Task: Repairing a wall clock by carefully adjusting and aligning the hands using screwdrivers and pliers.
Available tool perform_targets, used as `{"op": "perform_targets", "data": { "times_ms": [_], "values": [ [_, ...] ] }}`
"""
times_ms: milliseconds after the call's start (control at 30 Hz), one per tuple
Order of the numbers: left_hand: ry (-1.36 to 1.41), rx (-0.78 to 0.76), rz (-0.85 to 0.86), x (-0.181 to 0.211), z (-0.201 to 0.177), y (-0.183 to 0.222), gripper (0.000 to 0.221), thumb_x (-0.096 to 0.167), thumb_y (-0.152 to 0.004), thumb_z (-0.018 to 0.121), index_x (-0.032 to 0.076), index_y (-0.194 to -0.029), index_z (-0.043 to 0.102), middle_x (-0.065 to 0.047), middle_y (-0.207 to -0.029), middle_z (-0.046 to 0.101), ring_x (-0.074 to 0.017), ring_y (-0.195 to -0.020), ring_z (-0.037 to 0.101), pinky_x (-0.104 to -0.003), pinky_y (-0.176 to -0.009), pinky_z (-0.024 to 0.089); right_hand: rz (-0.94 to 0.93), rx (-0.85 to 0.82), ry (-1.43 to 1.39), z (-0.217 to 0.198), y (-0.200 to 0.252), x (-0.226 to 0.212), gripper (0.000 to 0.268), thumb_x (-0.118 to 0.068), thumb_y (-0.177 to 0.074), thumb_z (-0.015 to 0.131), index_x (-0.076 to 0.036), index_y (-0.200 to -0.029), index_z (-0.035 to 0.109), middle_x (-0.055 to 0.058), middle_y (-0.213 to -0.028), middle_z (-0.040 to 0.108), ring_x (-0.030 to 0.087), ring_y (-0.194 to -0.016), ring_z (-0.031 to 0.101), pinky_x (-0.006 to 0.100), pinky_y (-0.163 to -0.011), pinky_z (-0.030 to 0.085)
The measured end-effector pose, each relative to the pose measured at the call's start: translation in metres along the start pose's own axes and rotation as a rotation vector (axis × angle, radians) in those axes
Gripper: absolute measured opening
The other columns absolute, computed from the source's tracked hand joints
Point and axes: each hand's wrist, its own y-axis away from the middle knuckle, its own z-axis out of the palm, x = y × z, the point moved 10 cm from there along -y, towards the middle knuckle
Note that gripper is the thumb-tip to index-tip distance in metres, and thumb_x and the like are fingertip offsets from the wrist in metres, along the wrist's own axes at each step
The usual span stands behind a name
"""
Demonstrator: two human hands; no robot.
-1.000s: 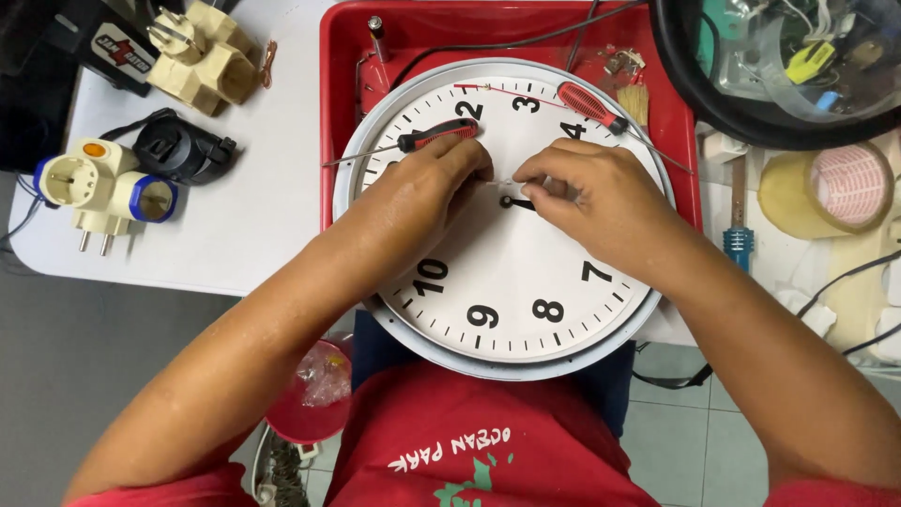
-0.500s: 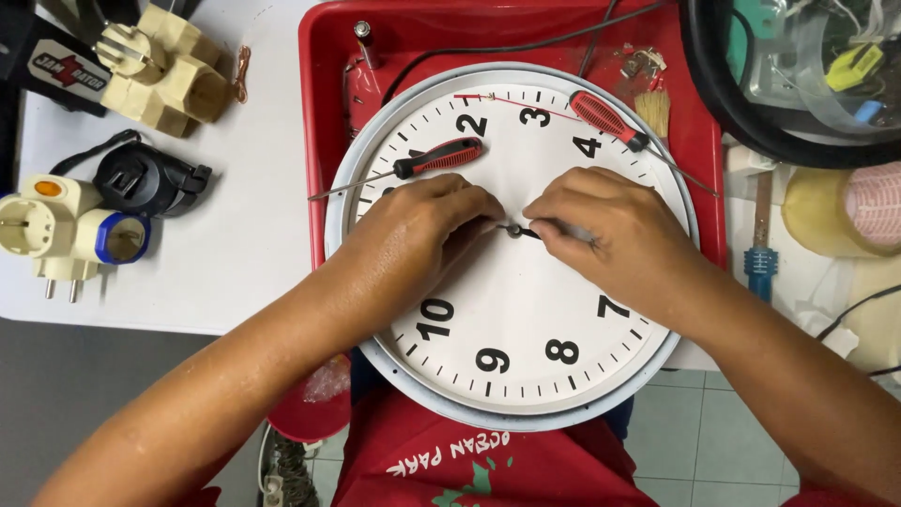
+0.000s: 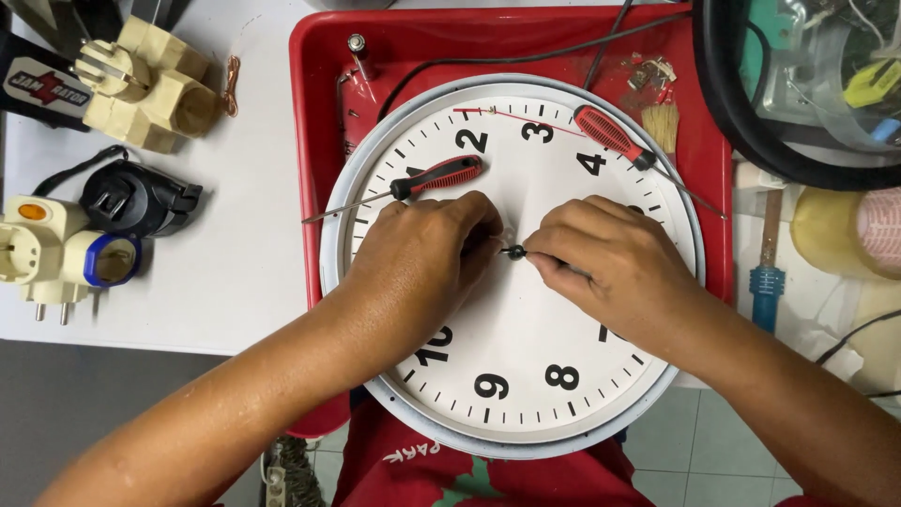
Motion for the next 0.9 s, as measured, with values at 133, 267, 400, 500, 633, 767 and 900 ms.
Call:
{"op": "perform_targets", "data": {
  "times_ms": [133, 267, 400, 500, 633, 767, 900],
  "values": [
    [-0.007, -0.061, -0.058, 0.001, -0.004, -0.002, 0.019, 0.014, -0.092, 0.07, 0.009, -0.11, 0.073, -0.011, -0.09, 0.079, -0.0292, -0.089, 0.078, -0.044, -0.088, 0.054, -0.011, -0.013, 0.002, 0.001, -0.001, 0.001, 0.008, 0.0, -0.09, 0.074, -0.006, -0.089, 0.07, 0.003, -0.079, 0.062, 0.017, -0.073, 0.067, 0.027, -0.064, 0.057],
    [0.026, -0.146, -0.093, 0.006, -0.008, -0.003, 0.022, 0.01, -0.092, 0.068, 0.005, -0.113, 0.073, -0.016, -0.091, 0.079, -0.033, -0.088, 0.079, -0.044, -0.085, 0.059, -0.001, -0.039, -0.017, 0.002, -0.004, 0.002, 0.008, 0.001, -0.088, 0.075, -0.006, -0.088, 0.07, 0.003, -0.079, 0.062, 0.017, -0.073, 0.067, 0.029, -0.064, 0.057],
    [0.063, -0.194, -0.12, 0.008, -0.007, -0.004, 0.023, 0.009, -0.091, 0.068, 0.005, -0.113, 0.074, -0.017, -0.092, 0.079, -0.0339, -0.088, 0.079, -0.045, -0.085, 0.06, 0.006, -0.051, -0.042, 0.003, -0.006, 0.004, 0.009, 0.0, -0.088, 0.075, -0.006, -0.087, 0.07, 0.003, -0.079, 0.062, 0.017, -0.072, 0.067, 0.028, -0.063, 0.057],
    [0.017, -0.166, -0.043, 0.01, -0.002, -0.006, 0.023, 0.005, -0.09, 0.069, 0.004, -0.113, 0.074, -0.016, -0.092, 0.079, -0.0338, -0.089, 0.079, -0.047, -0.088, 0.058, 0.008, -0.058, -0.066, 0.004, -0.008, 0.004, 0.009, 0.001, -0.088, 0.075, -0.005, -0.086, 0.069, 0.004, -0.079, 0.061, 0.017, -0.072, 0.067, 0.028, -0.063, 0.057],
    [-0.016, -0.104, 0.045, 0.015, 0.0, -0.001, 0.022, 0.004, -0.09, 0.069, 0.006, -0.11, 0.076, -0.014, -0.091, 0.078, -0.0331, -0.091, 0.077, -0.045, -0.09, 0.054, 0.034, -0.088, -0.072, 0.007, -0.007, 0.007, 0.007, 0.001, -0.088, 0.074, -0.005, -0.088, 0.07, 0.004, -0.078, 0.061, 0.017, -0.073, 0.068, 0.028, -0.065, 0.058],
    [0.009, -0.044, 0.087, 0.019, -0.001, 0.005, 0.021, 0.003, -0.09, 0.07, 0.006, -0.109, 0.076, -0.016, -0.093, 0.077, -0.0332, -0.095, 0.074, -0.046, -0.093, 0.048, 0.042, -0.112, -0.058, 0.009, -0.006, 0.009, 0.007, 0.0, -0.089, 0.073, -0.006, -0.088, 0.07, 0.003, -0.079, 0.062, 0.017, -0.074, 0.068, 0.03, -0.067, 0.058],
    [-0.013, 0.013, 0.126, 0.022, -0.002, 0.011, 0.021, 0.003, -0.089, 0.073, 0.003, -0.11, 0.075, -0.019, -0.096, 0.075, -0.0336, -0.099, 0.072, -0.047, -0.096, 0.046, 0.061, -0.128, -0.041, 0.012, -0.003, 0.011, 0.006, -0.002, -0.089, 0.073, -0.006, -0.088, 0.069, 0.003, -0.081, 0.063, 0.017, -0.077, 0.068, 0.03, -0.069, 0.059]
  ]
}}
